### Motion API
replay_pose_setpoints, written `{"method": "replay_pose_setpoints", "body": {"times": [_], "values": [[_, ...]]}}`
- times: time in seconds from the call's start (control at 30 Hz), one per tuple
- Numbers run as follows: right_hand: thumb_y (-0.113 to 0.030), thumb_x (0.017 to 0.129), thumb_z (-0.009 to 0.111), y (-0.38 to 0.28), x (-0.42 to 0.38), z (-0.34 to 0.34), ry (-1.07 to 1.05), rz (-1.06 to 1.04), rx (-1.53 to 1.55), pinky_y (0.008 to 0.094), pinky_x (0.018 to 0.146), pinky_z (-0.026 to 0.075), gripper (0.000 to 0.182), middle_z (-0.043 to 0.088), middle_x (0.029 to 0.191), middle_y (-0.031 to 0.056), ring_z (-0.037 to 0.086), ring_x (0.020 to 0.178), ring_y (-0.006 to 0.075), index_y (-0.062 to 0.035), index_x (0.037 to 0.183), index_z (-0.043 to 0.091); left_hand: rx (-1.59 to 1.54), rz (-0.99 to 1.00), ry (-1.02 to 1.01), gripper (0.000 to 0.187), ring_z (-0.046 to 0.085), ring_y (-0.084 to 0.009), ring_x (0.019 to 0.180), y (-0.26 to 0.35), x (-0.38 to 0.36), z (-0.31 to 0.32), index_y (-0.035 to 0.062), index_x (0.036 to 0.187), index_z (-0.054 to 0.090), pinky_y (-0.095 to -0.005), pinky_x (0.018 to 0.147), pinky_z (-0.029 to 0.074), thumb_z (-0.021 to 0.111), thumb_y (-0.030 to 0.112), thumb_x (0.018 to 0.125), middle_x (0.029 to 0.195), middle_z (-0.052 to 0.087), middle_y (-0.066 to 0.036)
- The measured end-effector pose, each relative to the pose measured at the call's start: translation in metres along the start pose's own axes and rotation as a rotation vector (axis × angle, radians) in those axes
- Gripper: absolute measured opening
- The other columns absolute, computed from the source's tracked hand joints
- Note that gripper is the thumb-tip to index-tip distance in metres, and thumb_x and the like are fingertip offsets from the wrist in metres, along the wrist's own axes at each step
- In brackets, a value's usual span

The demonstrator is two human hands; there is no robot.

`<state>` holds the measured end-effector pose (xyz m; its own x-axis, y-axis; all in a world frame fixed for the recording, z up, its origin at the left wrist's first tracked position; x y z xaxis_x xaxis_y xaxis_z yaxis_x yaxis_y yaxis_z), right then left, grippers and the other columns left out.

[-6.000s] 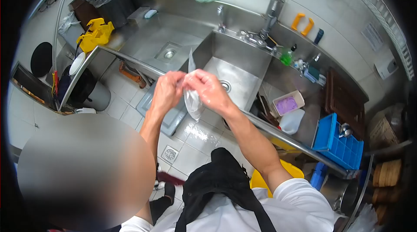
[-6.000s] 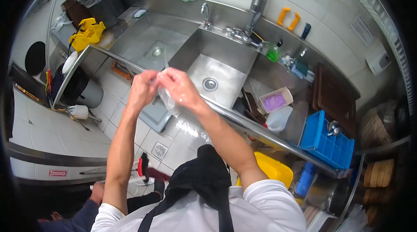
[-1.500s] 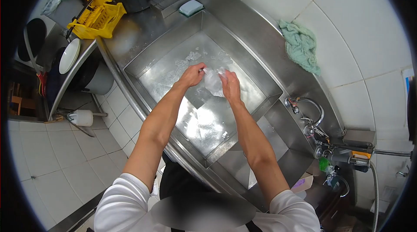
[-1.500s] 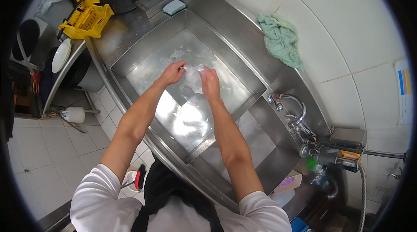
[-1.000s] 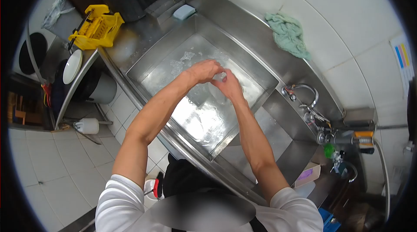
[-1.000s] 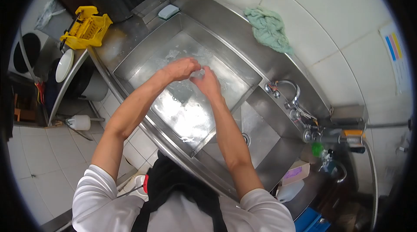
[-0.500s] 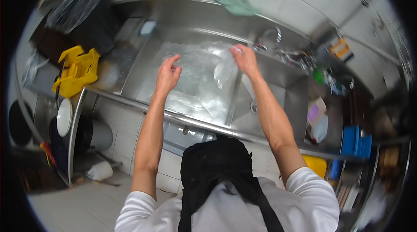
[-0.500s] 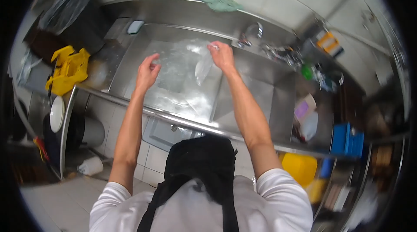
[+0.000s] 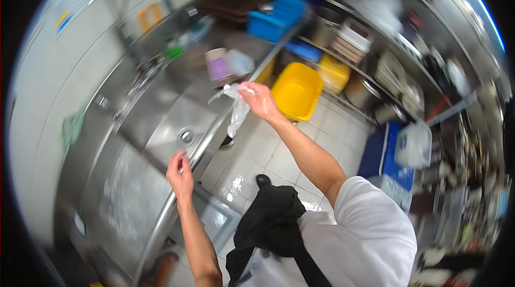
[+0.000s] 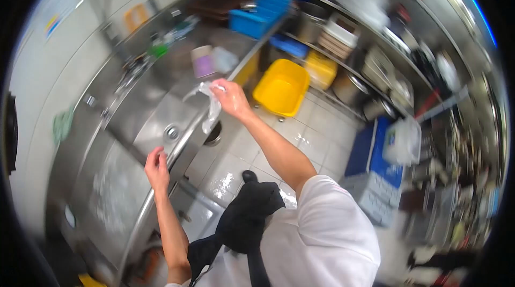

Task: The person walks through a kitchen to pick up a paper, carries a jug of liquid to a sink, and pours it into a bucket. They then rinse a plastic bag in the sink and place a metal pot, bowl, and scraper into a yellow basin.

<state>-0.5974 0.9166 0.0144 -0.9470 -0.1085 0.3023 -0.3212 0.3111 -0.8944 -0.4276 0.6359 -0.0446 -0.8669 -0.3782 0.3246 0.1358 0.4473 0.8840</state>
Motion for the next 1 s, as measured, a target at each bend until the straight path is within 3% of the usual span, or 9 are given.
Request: {"method": "replay_pose_setpoints", "body": {"times": [0.13,0.23,0.6,0.7,0.77,0.87,0.9,0.97,1.0], "values": [[-0.027,0.090,0.059,0.094,-0.046,-0.141,0.194,0.165,-0.257,0.0362,0.071,0.048,0.027,0.066,0.081,0.0141,0.063,0.075,0.0268,-0.0027,0.100,0.065,0.000,-0.040,-0.231,0.022,0.060,-0.0177,0.082,0.006,0.020,0.107,0.0013,0.109,0.063,-0.0307,0.074,0.049,0.057,0.004,0.088,0.100,0.062,-0.011],[-0.025,0.090,0.059,0.180,-0.085,-0.224,0.297,0.375,-0.322,0.0421,0.078,0.049,0.025,0.067,0.095,0.0194,0.063,0.090,0.0369,-0.0033,0.101,0.066,0.073,0.195,-0.148,0.039,0.055,-0.0242,0.102,0.024,0.047,0.186,0.0025,0.124,0.054,-0.0332,0.078,0.048,0.057,0.001,0.085,0.123,0.052,-0.013],[-0.025,0.091,0.059,0.433,-0.113,-0.356,0.306,0.798,-0.306,0.0395,0.079,0.050,0.027,0.068,0.091,0.0206,0.066,0.087,0.0349,-0.0008,0.104,0.063,0.303,-0.024,0.327,0.028,0.057,-0.0244,0.092,-0.024,0.108,0.333,-0.0003,0.119,0.058,-0.0326,0.077,0.047,0.054,0.006,0.092,0.108,0.058,-0.014],[-0.023,0.092,0.058,0.467,-0.065,-0.350,0.219,0.837,-0.259,0.0397,0.079,0.050,0.025,0.067,0.094,0.0212,0.065,0.091,0.0349,-0.0009,0.104,0.062,0.416,0.153,0.358,0.026,0.057,-0.0239,0.091,0.009,0.104,0.376,-0.0016,0.114,0.059,-0.0333,0.076,0.047,0.054,0.004,0.090,0.104,0.059,-0.014],[-0.022,0.092,0.058,0.487,-0.021,-0.341,0.150,0.759,-0.233,0.0399,0.080,0.050,0.023,0.067,0.096,0.0209,0.065,0.092,0.0363,-0.0021,0.104,0.062,0.343,0.132,0.068,0.021,0.057,-0.0220,0.088,0.007,0.087,0.432,-0.0017,0.108,0.061,-0.0336,0.076,0.047,0.055,0.002,0.087,0.100,0.060,-0.012],[-0.020,0.093,0.058,0.527,0.042,-0.331,0.146,0.659,-0.212,0.0400,0.080,0.050,0.020,0.067,0.097,0.0202,0.064,0.094,0.0380,-0.0031,0.103,0.062,-0.100,-0.404,-0.476,0.022,0.062,-0.0172,0.084,-0.026,0.062,0.594,0.0015,0.104,0.064,-0.0297,0.077,0.050,0.061,0.019,0.091,0.098,0.066,-0.009],[-0.019,0.093,0.057,0.531,0.064,-0.323,0.154,0.590,-0.170,0.0401,0.080,0.050,0.019,0.067,0.098,0.0201,0.064,0.094,0.0381,-0.0030,0.102,0.062,-0.331,-0.817,-0.667,0.036,0.063,-0.0172,0.082,-0.026,0.062,0.651,0.0020,0.110,0.062,-0.0300,0.079,0.050,0.060,0.034,0.092,0.099,0.067,-0.010],[-0.014,0.090,0.059,0.550,0.101,-0.321,0.058,0.523,-0.270,0.0403,0.080,0.050,0.016,0.067,0.096,0.0186,0.063,0.094,0.0376,-0.0029,0.101,0.062,-0.473,-1.371,-0.771,0.060,0.064,-0.0199,0.080,-0.051,0.064,0.761,0.0046,0.120,0.055,-0.0339,0.080,0.051,0.054,0.056,0.090,0.098,0.067,-0.012],[-0.012,0.089,0.060,0.565,0.120,-0.310,-0.002,0.435,-0.302,0.0405,0.081,0.050,0.014,0.067,0.096,0.0184,0.063,0.093,0.0374,-0.0031,0.101,0.062,-0.488,-1.424,-0.697,0.062,0.063,-0.0184,0.076,-0.062,0.068,0.796,0.0066,0.116,0.056,-0.0343,0.080,0.050,0.056,0.061,0.086,0.091,0.066,-0.008]]}}
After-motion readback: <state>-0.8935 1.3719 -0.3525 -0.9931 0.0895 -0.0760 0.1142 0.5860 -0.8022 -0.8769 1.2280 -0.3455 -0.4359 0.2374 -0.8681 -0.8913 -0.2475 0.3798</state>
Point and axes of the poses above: each hand's wrist, its own x-axis towards the middle knuckle, its own z-axis out of the palm, y = z × x, the point moved 3 cm from there along x, towards the middle knuckle
